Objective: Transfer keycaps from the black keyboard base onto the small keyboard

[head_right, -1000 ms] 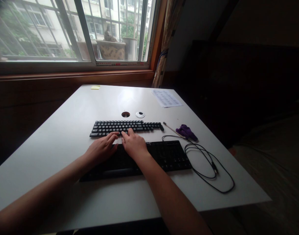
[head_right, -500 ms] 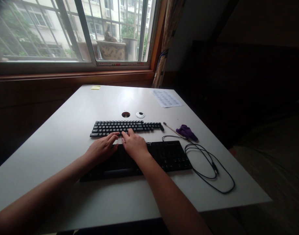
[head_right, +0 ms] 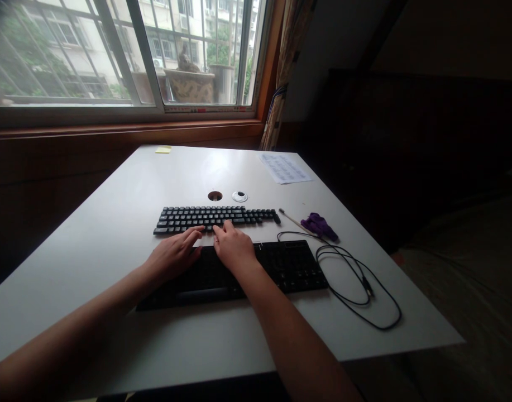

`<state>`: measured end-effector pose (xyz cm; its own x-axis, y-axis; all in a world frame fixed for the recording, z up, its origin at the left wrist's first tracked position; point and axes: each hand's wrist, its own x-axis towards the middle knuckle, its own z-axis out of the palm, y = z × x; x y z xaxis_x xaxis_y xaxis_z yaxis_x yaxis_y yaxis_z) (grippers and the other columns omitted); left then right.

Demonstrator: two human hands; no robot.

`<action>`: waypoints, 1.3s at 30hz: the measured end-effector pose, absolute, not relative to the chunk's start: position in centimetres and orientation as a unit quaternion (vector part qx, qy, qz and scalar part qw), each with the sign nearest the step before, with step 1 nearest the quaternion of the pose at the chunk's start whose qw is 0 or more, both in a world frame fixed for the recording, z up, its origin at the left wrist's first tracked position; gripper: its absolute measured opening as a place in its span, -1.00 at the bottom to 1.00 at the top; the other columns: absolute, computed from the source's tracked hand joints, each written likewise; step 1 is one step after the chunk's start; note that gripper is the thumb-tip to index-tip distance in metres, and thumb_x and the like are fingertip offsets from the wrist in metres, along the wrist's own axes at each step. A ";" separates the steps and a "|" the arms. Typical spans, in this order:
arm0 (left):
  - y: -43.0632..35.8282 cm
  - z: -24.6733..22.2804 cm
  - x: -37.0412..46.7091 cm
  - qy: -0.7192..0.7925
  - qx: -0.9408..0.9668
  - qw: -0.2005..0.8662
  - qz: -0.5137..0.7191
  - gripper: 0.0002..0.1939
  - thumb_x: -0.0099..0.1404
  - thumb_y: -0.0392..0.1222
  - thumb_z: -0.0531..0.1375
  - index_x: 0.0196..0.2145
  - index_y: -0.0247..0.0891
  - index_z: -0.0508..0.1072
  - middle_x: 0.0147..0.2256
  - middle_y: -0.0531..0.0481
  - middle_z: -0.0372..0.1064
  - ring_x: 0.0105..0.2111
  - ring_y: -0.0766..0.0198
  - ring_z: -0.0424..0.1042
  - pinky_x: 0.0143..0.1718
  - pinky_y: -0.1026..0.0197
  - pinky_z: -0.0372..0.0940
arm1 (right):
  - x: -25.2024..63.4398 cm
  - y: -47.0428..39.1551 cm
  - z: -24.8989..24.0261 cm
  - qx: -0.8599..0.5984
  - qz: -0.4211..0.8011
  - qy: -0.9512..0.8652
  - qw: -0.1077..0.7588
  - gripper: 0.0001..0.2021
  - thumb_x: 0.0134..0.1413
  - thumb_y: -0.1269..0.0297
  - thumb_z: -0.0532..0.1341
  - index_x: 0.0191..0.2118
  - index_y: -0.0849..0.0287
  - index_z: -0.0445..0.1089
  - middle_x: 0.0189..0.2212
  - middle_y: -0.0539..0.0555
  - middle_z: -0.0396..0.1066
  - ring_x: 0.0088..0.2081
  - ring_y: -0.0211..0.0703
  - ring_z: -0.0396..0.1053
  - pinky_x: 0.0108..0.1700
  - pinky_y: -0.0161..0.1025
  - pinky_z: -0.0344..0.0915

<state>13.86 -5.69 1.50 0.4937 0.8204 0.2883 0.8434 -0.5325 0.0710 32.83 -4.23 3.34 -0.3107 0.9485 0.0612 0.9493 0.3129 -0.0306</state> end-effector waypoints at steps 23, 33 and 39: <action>-5.6 1.3 13.7 -0.479 -0.863 0.026 -0.160 -0.72 0.38 -0.17 0.04 0.02 -0.24 0.30 0.17 -0.17 0.28 -0.13 0.09 0.50 -0.25 0.15 0.42 | 32.8 -4.3 3.5 -0.588 -0.001 -0.808 0.023 -0.58 0.35 0.11 -0.08 0.24 -0.09 0.22 0.02 0.13 0.29 -0.15 -0.09 0.42 -0.19 -0.22 0.32; -5.8 2.6 12.1 -0.484 -0.821 -0.043 -0.300 -0.84 0.42 -0.19 -0.01 -0.29 -0.23 0.31 -0.24 -0.04 0.36 -0.38 0.31 0.38 -0.30 0.27 0.28 | 33.1 -4.4 3.4 -0.590 -0.002 -0.806 0.047 -0.55 0.34 0.11 -0.07 0.27 -0.04 0.19 0.03 0.14 0.30 -0.17 -0.10 0.42 -0.19 -0.22 0.33; -5.5 3.5 10.3 -0.477 -0.810 0.010 -0.341 -0.69 0.38 -0.20 0.03 -0.54 -0.24 0.19 -0.54 0.10 0.12 -0.58 0.39 0.07 -0.50 0.30 0.04 | 33.7 -4.3 3.0 -0.582 0.000 -0.810 0.067 -0.59 0.33 0.12 -0.05 0.21 -0.04 0.28 -0.01 0.10 0.32 -0.17 -0.12 0.41 -0.18 -0.24 0.32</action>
<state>10.34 -5.52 3.46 0.3134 0.7659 0.5615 0.7793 -0.5453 0.3088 33.68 -4.30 3.02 -0.3130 0.9436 0.1083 0.9435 0.3219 -0.0784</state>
